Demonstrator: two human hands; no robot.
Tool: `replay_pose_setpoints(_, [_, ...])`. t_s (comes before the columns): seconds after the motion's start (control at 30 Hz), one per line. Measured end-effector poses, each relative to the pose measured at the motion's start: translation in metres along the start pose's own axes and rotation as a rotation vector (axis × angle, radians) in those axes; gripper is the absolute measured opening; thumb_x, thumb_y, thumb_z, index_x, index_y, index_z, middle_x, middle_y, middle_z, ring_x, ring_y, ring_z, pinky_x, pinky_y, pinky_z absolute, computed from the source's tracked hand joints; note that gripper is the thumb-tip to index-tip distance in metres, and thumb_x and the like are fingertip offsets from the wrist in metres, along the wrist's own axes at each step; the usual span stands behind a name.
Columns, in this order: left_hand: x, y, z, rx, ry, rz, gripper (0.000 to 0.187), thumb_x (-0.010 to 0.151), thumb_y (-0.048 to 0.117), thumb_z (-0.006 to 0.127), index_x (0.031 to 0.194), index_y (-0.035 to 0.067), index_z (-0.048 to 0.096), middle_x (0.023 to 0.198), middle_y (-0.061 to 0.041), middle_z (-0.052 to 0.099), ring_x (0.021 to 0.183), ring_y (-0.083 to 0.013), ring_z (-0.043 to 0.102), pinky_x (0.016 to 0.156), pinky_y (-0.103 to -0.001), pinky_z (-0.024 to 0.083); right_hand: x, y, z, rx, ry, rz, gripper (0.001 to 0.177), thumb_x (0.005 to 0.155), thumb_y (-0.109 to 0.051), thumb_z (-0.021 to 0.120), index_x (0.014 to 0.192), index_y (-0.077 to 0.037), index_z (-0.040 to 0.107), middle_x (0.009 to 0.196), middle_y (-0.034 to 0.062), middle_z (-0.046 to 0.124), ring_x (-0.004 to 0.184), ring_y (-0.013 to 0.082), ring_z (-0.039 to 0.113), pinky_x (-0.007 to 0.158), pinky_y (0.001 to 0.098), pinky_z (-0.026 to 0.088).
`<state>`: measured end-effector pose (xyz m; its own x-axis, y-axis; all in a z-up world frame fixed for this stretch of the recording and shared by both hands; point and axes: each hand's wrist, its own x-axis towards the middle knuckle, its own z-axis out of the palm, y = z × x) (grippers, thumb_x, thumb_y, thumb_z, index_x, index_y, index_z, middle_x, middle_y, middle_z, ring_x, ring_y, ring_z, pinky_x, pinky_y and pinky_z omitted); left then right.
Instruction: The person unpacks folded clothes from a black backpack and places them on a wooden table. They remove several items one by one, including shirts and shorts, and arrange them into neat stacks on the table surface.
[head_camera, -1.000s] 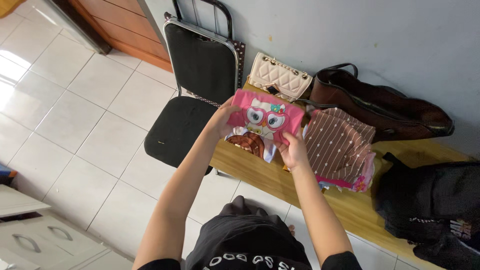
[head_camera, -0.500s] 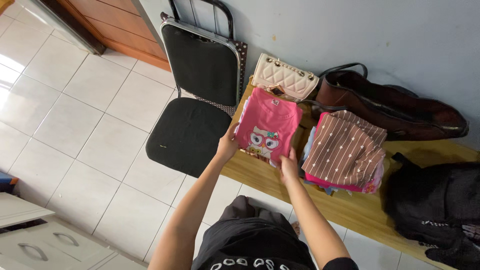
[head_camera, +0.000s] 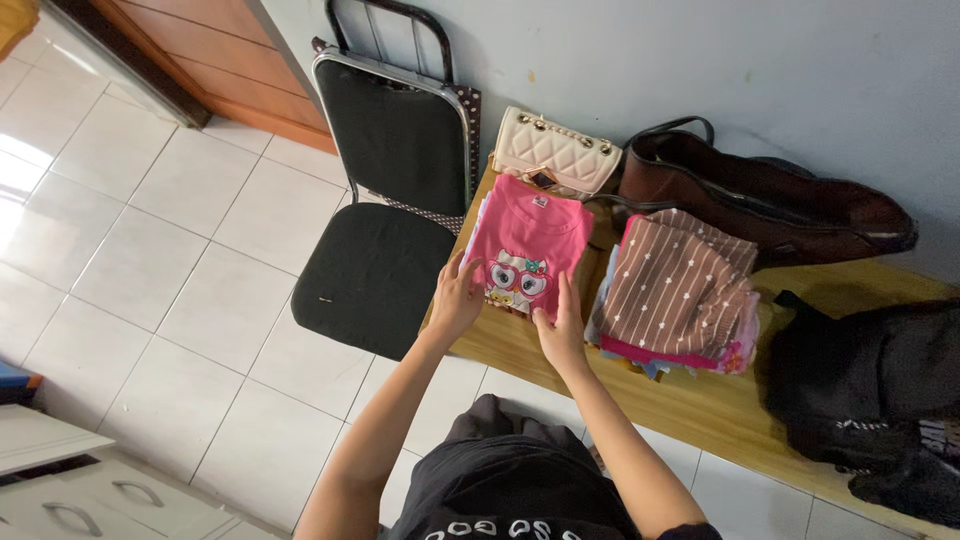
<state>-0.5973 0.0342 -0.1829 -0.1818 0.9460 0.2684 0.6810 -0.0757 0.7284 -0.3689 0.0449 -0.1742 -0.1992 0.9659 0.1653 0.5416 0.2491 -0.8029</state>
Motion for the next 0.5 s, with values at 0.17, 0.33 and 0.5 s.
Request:
replay_pose_setpoints(0.17, [0.004, 0.057, -0.015, -0.029, 0.042, 0.086, 0.055, 0.084, 0.006, 0.07, 0.138, 0.012, 0.061, 0.154, -0.026, 0.044, 0.142, -0.048, 0.04, 0.117, -0.054, 0.036, -0.009, -0.064, -0.049, 0.039, -0.002, -0.098, 0.074, 0.094, -0.01, 0.065, 0.16, -0.005, 0.03, 0.167, 0.0246, 0.027, 0.157, 0.0382, 0.026, 0.124, 0.0457, 0.027])
replay_pose_setpoints(0.33, [0.004, 0.122, -0.02, -0.061, 0.048, 0.189, 0.051, 0.086, 0.007, 0.071, 0.136, 0.013, 0.062, 0.155, -0.024, 0.043, 0.145, -0.046, 0.039, 0.118, -0.055, 0.034, -0.016, -0.091, -0.096, -0.022, 0.058, -0.226, 0.069, 0.099, -0.014, 0.063, 0.16, -0.005, 0.031, 0.169, 0.0246, 0.023, 0.158, 0.0422, 0.021, 0.126, 0.0519, 0.024])
replay_pose_setpoints(0.5, [0.004, 0.182, -0.011, -0.103, 0.029, 0.327, 0.053, 0.084, 0.006, 0.071, 0.136, 0.012, 0.061, 0.157, -0.025, 0.041, 0.146, -0.0471, 0.037, 0.12, -0.057, 0.033, -0.03, -0.095, -0.149, -0.046, 0.126, -0.249, 0.066, 0.102, -0.017, 0.06, 0.161, -0.006, 0.032, 0.17, 0.0234, 0.022, 0.159, 0.0454, 0.017, 0.126, 0.0551, 0.023])
